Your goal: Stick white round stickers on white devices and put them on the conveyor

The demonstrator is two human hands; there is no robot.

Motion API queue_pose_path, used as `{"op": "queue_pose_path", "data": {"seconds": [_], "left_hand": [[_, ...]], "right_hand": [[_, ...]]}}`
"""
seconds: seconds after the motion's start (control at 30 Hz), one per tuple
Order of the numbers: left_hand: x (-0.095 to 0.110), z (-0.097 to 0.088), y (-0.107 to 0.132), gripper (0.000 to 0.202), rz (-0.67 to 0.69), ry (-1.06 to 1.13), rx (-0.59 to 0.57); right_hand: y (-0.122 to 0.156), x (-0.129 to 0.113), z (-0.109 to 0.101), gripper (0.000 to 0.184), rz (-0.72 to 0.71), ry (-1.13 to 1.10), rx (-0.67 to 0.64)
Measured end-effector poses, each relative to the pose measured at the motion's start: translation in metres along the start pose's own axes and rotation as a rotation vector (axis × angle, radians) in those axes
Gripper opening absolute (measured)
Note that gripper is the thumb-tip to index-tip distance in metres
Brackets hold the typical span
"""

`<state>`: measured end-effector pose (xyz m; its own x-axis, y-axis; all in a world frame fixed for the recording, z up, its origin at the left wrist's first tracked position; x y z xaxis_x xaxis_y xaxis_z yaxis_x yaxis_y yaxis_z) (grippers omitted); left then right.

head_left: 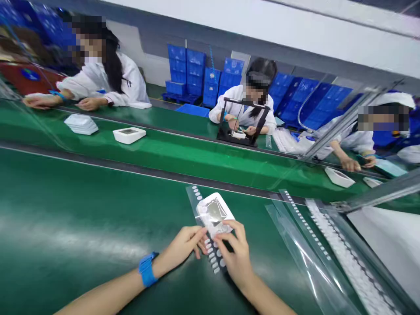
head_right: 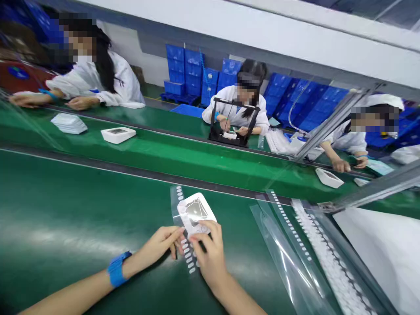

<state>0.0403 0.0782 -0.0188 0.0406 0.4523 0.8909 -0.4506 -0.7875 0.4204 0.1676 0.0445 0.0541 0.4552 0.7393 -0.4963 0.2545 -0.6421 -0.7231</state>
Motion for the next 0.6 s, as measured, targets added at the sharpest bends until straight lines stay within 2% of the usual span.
{"op": "queue_pose_path", "data": {"seconds": [0.13,0.23,0.37,0.6], "left_hand": [[-0.012,0.01,0.001,0.054,-0.119,0.09,-0.052],[-0.015,0.015,0.004,0.048,-0.152,0.184,-0.093],[-0.011,0.018,0.007,0.041,-0.121,0.233,-0.149],[-0.001,0.018,0.008,0.036,-0.022,0.141,-0.142]], "right_hand": [[0.009,0.002,0.011,0.017,0.068,-0.097,-0.008],[0.012,0.011,0.008,0.015,0.173,-0.125,0.035],[0.013,0.02,0.009,0.014,0.272,-0.186,0.027],[0.015,0.025,0.007,0.012,0.377,-0.242,0.078]]}}
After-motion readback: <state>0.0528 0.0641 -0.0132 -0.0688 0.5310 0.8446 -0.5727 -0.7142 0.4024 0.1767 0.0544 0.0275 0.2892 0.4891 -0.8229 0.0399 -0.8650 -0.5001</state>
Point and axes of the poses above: each hand's wrist, its own y-axis away from the middle knuckle, its own z-axis out of the palm, x = y × z, the point moved 9 cm from there along -y, towards the middle knuckle, and after that the axes turned 13 degrees about -z, right-handed, at the moved point
